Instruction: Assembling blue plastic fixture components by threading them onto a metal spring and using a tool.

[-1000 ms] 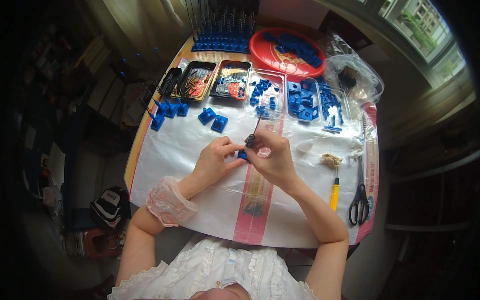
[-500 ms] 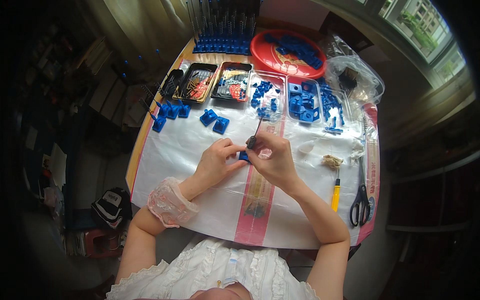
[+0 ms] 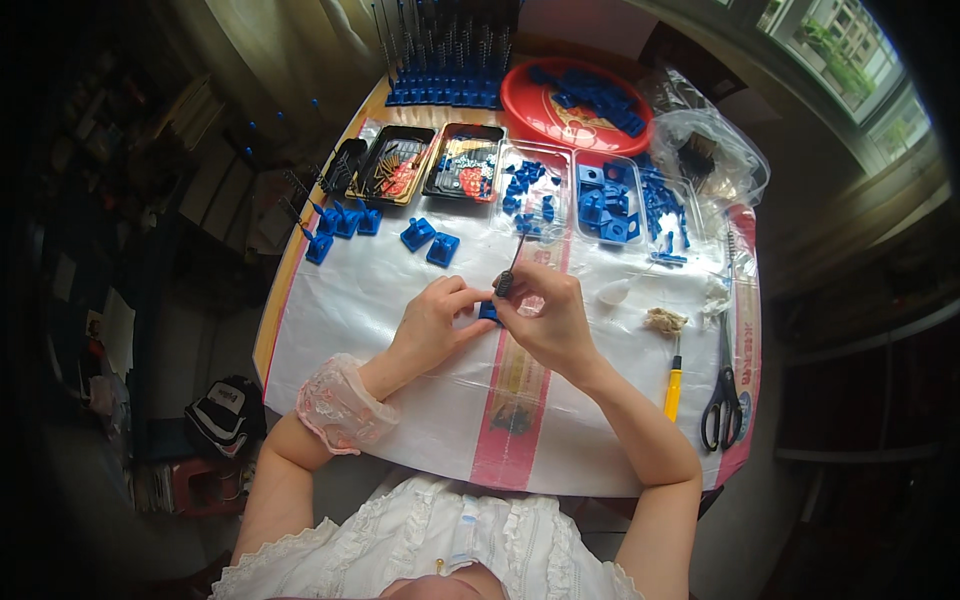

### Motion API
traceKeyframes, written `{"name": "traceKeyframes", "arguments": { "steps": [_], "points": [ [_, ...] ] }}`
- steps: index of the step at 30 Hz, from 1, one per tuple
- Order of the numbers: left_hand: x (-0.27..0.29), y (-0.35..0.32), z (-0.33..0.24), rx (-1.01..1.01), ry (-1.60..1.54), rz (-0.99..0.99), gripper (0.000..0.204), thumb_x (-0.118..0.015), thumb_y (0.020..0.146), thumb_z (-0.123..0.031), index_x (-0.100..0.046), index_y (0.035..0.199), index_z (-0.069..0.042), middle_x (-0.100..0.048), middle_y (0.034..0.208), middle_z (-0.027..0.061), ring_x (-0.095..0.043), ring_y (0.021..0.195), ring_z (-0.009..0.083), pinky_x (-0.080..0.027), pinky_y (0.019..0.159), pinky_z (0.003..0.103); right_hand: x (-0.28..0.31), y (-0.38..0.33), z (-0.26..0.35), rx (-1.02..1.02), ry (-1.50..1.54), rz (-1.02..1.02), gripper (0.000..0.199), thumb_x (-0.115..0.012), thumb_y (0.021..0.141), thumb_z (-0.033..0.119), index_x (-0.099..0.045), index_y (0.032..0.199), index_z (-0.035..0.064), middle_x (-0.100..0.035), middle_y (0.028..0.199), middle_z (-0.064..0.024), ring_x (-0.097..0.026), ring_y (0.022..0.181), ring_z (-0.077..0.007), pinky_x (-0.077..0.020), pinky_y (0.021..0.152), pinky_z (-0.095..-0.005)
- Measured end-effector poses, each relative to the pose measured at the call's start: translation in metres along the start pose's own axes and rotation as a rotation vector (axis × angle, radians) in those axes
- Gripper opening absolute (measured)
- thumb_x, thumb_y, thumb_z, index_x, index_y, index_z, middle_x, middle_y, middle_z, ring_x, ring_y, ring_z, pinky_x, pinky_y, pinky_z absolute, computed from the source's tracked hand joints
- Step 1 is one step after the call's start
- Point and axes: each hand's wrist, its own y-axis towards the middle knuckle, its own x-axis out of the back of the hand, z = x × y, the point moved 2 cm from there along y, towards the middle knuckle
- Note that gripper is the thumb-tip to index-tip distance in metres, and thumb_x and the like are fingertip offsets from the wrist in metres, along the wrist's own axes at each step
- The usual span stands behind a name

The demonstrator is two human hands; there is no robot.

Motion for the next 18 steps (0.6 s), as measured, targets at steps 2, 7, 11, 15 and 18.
{"name": "traceKeyframes", "arguments": {
  "steps": [2,7,11,15,18],
  "points": [
    [0.0006,0.0004,-0.0009,-0.004,-0.001,-0.001,0.034,-0.085,0.083,-0.020,-0.077,0.115,-0.014,-0.062,0.086,0.0036,-0.063,0.082,0.0213,-0.053,0.074,0.036,-0.0001,-0.0003,0.0004,0.000,-0.006,-0.005,0.010,-0.076,0.084,-0.004,-0.071,0.092,-0.0033,-0.075,0.084,-0.0098,-0.075,0.077,-0.0155,-0.0586,0.073,-0.0283],
    [0.0005,0.0006,-0.0013,0.000,-0.006,-0.001,0.033,-0.085,0.083,-0.020,-0.077,0.114,-0.014,-0.062,0.086,0.0038,-0.063,0.082,0.0216,-0.053,0.073,0.036,-0.0001,-0.0003,0.0012,0.007,-0.006,-0.014,0.010,-0.076,0.084,-0.003,-0.071,0.093,-0.0036,-0.075,0.084,-0.0101,-0.076,0.077,-0.0161,-0.0589,0.073,-0.0287],
    [0.0017,0.0010,-0.0009,-0.005,-0.006,0.003,0.033,-0.085,0.083,-0.019,-0.077,0.114,-0.014,-0.062,0.086,0.0040,-0.063,0.081,0.0216,-0.053,0.073,0.036,-0.0001,0.0000,-0.0001,0.003,0.002,-0.003,0.011,-0.076,0.084,-0.003,-0.071,0.094,-0.0040,-0.075,0.085,-0.0103,-0.076,0.078,-0.0165,-0.0594,0.073,-0.0292],
    [0.0005,0.0005,0.0004,-0.010,0.001,0.003,0.033,-0.085,0.083,-0.019,-0.076,0.114,-0.013,-0.062,0.086,0.0040,-0.063,0.081,0.0215,-0.053,0.073,0.036,-0.0005,0.0003,0.0000,0.011,0.003,-0.006,0.011,-0.076,0.084,-0.003,-0.071,0.093,-0.0040,-0.075,0.085,-0.0103,-0.076,0.078,-0.0165,-0.0597,0.074,-0.0293],
    [-0.0001,0.0006,0.0007,-0.017,-0.006,-0.006,0.033,-0.085,0.083,-0.020,-0.076,0.115,-0.014,-0.062,0.086,0.0039,-0.063,0.081,0.0216,-0.053,0.072,0.036,-0.0002,0.0005,0.0016,0.006,0.008,-0.006,0.010,-0.075,0.084,-0.003,-0.071,0.093,-0.0040,-0.075,0.085,-0.0102,-0.076,0.078,-0.0164,-0.0598,0.074,-0.0290]
  ]
}}
